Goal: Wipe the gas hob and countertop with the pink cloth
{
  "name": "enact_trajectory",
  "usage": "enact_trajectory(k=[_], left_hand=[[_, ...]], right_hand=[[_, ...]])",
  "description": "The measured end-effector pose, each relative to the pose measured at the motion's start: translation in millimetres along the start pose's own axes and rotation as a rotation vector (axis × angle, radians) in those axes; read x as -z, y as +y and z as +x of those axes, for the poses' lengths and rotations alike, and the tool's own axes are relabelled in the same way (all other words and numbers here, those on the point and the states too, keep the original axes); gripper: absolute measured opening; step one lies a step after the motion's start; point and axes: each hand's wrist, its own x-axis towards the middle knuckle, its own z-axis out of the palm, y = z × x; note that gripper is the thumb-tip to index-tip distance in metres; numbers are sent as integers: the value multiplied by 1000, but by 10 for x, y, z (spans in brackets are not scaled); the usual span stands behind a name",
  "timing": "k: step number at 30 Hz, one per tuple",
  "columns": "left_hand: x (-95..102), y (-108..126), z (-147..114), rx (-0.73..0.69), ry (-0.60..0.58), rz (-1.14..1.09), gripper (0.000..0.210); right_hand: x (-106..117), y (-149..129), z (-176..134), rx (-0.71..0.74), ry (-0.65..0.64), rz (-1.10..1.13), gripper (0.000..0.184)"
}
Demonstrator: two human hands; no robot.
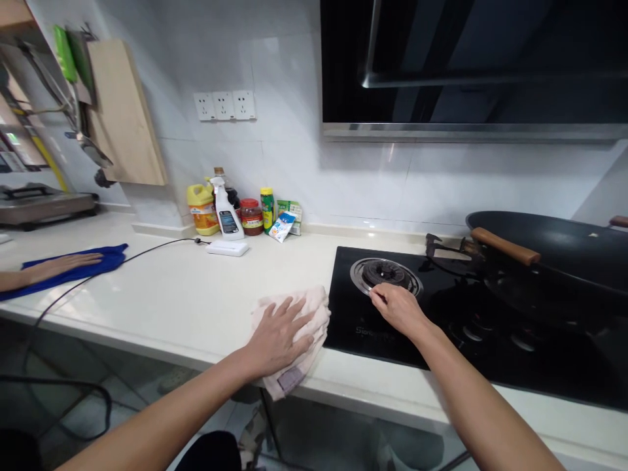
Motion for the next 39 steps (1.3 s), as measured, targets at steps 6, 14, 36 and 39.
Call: enact_trajectory(k=[6, 14, 36, 39], left_hand=[[6, -58, -97, -11, 2, -29, 50], [44, -178, -314, 6, -1, -67, 51], [32, -1112, -278, 544, -115, 11, 75], [-65, -1246, -31, 562, -88, 66, 74]], right_hand=[[-10, 0, -9, 6, -11, 6, 33], [-44, 33, -5, -6, -57, 10, 31], [-16, -105, -39, 67, -74, 51, 30], [16, -136, -42, 83, -66, 37, 30]])
